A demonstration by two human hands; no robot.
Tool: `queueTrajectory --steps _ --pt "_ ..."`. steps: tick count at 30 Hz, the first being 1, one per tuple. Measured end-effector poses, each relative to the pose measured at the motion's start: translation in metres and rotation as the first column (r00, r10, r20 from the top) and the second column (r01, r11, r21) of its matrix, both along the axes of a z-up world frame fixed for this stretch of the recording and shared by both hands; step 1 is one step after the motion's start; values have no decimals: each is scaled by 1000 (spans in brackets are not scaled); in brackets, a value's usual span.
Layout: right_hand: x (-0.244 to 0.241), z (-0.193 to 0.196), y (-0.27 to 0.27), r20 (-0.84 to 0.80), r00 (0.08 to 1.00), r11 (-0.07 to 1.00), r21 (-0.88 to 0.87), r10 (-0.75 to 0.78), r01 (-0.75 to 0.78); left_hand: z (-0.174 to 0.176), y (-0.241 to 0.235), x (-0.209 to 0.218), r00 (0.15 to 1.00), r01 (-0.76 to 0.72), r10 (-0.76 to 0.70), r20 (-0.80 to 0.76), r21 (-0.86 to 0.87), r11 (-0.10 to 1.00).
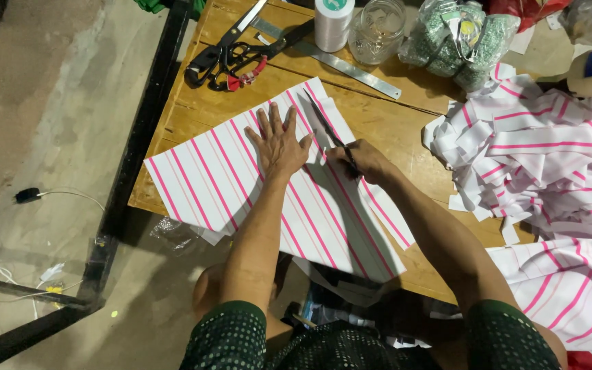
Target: Cutting striped fabric into patterns using scissors on a wooden table
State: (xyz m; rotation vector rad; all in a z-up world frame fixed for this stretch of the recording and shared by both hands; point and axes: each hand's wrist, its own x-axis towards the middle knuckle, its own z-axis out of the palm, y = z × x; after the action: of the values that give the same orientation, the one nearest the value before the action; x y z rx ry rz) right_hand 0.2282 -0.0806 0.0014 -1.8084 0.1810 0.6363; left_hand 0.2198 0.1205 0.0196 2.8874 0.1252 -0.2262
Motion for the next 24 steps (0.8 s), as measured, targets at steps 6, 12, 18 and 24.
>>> queueTrajectory --steps 6,12,18,24 --pt "3 -21 1 41 998 998 35 -44 42 -1 -1 1 1000 1 0 -12 28 1000" --pt "8 -9 1 20 998 997 -48 55 -54 -5 -2 1 1000 -2 2 15 30 1000" --pt "18 15 11 9 999 997 -57 47 -46 -4 -2 2 1000 -3 3 11 27 1000" --pt "13 1 8 34 999 999 23 -39 39 -6 -1 2 1000 2 -3 31 30 1000"
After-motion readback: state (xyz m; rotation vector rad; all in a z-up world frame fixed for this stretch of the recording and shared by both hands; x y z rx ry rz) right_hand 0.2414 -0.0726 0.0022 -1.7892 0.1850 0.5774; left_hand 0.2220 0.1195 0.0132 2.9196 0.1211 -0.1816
